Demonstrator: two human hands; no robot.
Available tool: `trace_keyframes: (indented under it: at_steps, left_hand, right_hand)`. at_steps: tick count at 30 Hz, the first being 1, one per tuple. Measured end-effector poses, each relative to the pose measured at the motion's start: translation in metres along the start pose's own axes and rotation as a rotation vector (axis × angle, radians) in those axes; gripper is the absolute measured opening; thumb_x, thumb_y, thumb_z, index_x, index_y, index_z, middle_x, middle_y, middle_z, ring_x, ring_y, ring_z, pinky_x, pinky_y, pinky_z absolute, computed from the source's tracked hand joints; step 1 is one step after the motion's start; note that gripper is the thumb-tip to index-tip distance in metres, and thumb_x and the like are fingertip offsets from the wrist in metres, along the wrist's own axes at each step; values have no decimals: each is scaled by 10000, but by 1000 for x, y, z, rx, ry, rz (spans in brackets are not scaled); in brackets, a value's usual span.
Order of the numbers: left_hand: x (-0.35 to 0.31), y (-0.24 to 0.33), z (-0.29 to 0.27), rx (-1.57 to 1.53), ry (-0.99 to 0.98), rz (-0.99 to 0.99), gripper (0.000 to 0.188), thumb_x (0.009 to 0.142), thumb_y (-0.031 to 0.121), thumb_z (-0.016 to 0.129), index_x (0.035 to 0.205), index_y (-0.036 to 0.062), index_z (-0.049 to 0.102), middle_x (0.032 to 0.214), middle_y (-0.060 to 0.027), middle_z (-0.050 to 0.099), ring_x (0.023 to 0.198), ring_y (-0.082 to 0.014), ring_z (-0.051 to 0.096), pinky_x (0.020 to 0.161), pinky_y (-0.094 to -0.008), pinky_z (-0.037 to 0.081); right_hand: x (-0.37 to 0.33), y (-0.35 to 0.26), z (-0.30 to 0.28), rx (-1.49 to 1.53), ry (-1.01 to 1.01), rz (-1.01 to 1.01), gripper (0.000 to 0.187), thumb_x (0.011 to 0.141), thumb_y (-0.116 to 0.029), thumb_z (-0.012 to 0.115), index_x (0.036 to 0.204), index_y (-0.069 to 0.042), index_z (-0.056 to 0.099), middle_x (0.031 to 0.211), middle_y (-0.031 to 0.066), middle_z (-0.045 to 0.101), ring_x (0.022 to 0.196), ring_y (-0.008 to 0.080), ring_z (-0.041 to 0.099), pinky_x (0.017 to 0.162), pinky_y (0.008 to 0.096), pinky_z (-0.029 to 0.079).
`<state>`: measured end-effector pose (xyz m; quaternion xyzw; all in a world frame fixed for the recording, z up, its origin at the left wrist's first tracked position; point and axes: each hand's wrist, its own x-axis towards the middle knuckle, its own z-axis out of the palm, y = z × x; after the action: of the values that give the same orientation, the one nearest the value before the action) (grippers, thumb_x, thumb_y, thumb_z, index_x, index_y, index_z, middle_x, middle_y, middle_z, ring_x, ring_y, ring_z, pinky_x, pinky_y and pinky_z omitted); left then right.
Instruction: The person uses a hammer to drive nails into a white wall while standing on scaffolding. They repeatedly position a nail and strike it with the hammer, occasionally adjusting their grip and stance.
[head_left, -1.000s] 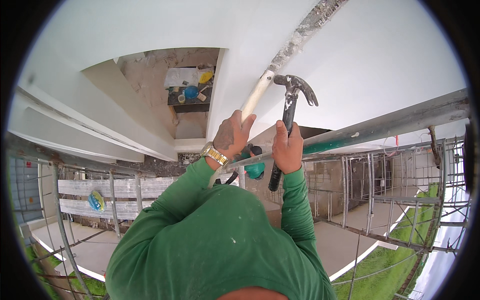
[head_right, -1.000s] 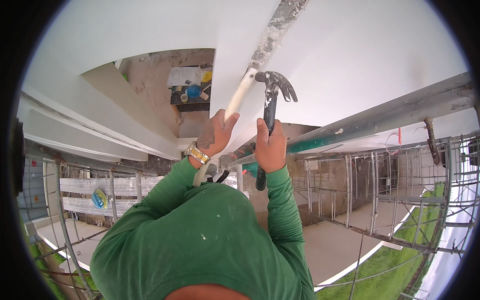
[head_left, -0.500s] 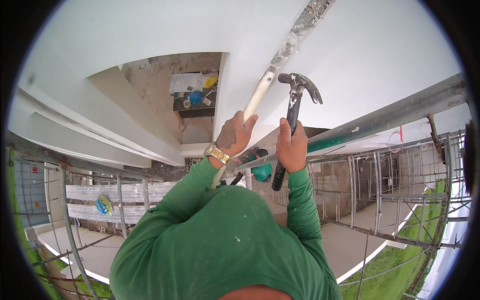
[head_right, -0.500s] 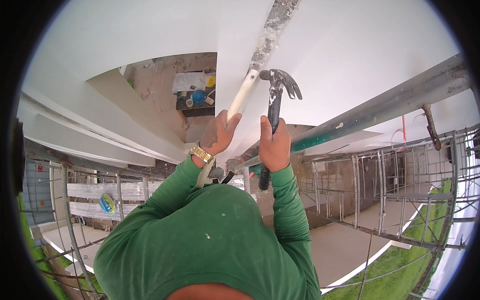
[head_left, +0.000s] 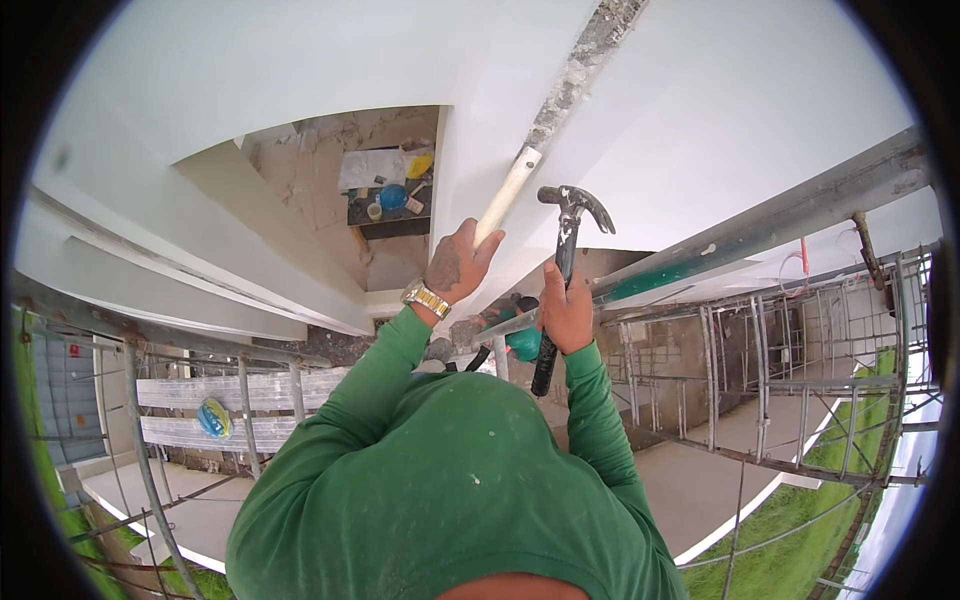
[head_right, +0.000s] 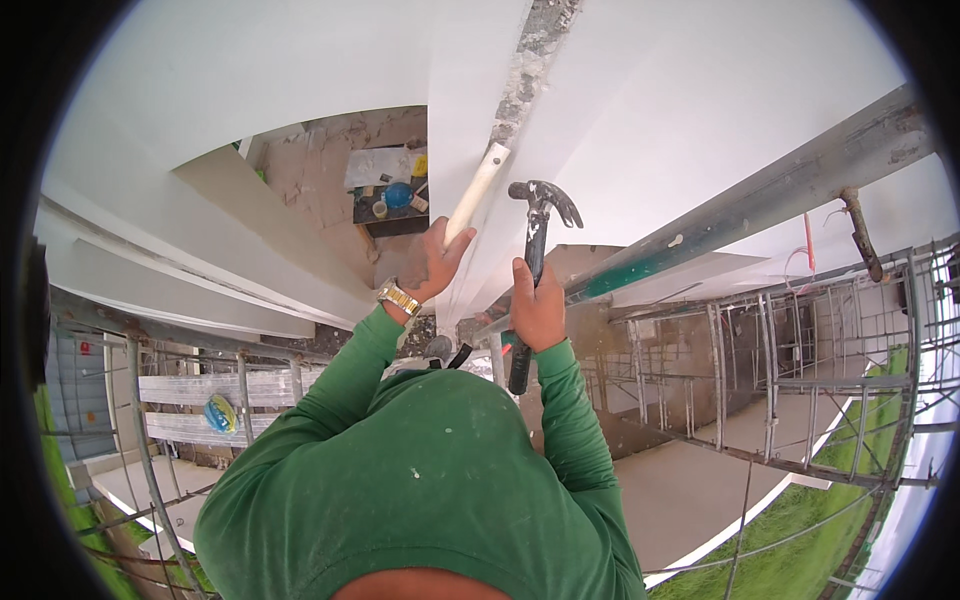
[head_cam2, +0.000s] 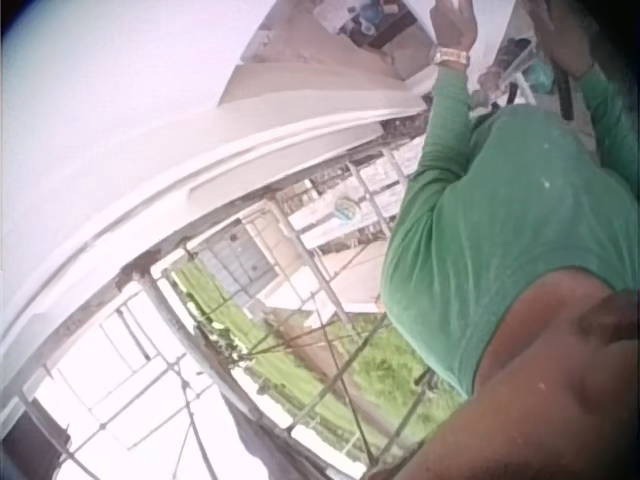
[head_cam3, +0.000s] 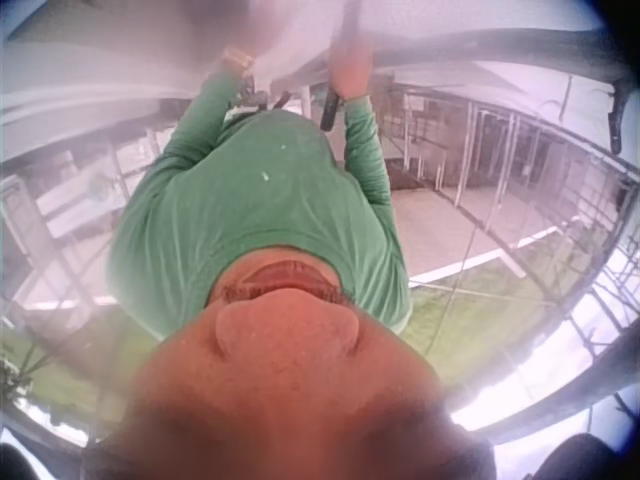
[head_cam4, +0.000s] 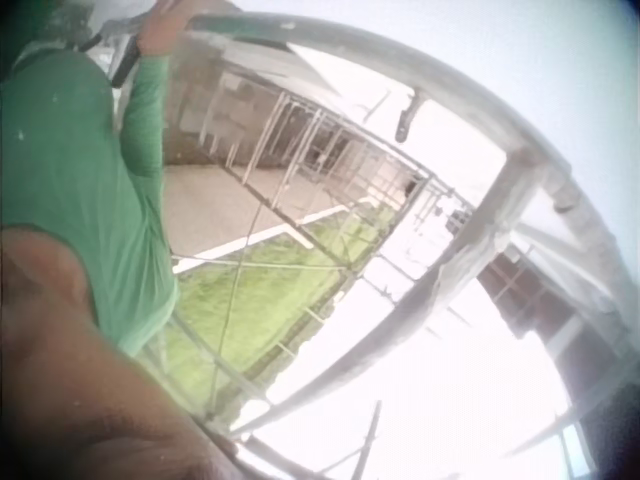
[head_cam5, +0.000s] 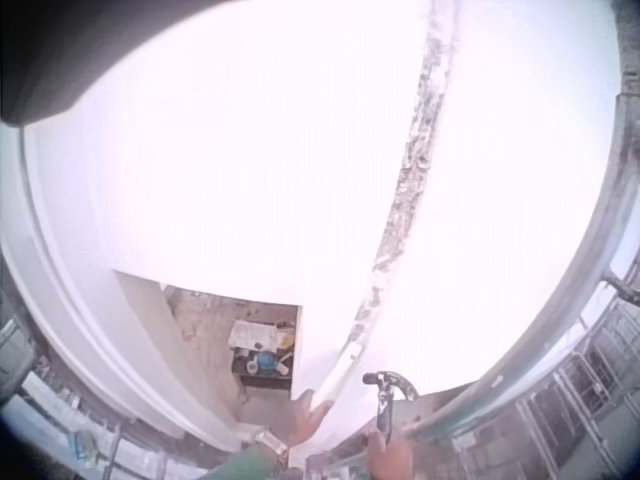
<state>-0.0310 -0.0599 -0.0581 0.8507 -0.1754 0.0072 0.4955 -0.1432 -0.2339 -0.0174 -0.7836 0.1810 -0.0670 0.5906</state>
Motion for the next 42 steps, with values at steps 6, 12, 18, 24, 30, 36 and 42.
trace_keyframes:
  at_steps: [6, 12, 18, 24, 30, 36, 42]
  left_hand:
    - [0, -154, 25, 253, -279, 12, 503, 982, 554, 596, 1015, 54, 555, 820, -228, 679, 770, -434, 678, 687, -529, 505]
    - [-110, -187, 20, 194, -399, -407, 603, 949, 550, 617, 1239, 23, 572, 1006, -284, 712, 974, -453, 696, 834, -523, 525]
    - [-225, -271, 18, 369, -414, -595, 586, 914, 459, 674, 1245, -21, 615, 1038, -296, 717, 983, -467, 702, 871, -532, 535]
    - [-233, -238, -18, 101, -313, -911, 561, 885, 520, 705, 1126, 13, 722, 910, -267, 732, 829, -411, 721, 761, -476, 557]
    - [-214, -188, -47, 377, -101, -645, 484, 945, 505, 661, 954, 28, 741, 774, -124, 687, 734, -269, 687, 686, -417, 523]
    - [-159, -89, -50, 101, -59, -407, 481, 999, 494, 608, 1102, 32, 692, 779, -130, 683, 708, -271, 659, 671, -393, 507]
    - [-80, -32, -37, -25, -88, -109, 497, 1015, 505, 583, 1152, 32, 650, 817, -166, 679, 744, -328, 671, 672, -419, 504]
  right_hand:
    - [-31, 89, -10, -96, -114, 221, 416, 1015, -365, 626, 930, 42, 624, 624, 90, 601, 460, 180, 592, 454, 363, 479]
    - [-93, 213, -27, -391, -194, 293, 441, 927, -359, 710, 899, 72, 623, 667, 147, 647, 585, 238, 666, 583, 416, 539]
    - [-133, 230, -20, -468, -267, 333, 493, 863, -325, 731, 1093, 106, 660, 904, 296, 706, 883, 403, 724, 810, 491, 544]
    - [-108, 96, -42, -120, -196, 225, 367, 877, -221, 753, 1066, 63, 617, 723, 91, 633, 644, 141, 649, 593, 336, 515]
    - [-86, 94, -24, 445, -326, 30, 433, 928, -379, 772, 1010, 25, 638, 708, 18, 615, 584, 79, 534, 550, 291, 439]
    - [-119, 142, 8, 50, -165, 59, 443, 991, -384, 706, 742, -35, 591, 538, 12, 533, 512, 100, 524, 490, 288, 411]
    - [-89, 68, 12, 339, -70, -92, 382, 973, -270, 733, 708, -38, 586, 543, 13, 547, 503, 106, 509, 522, 285, 436]
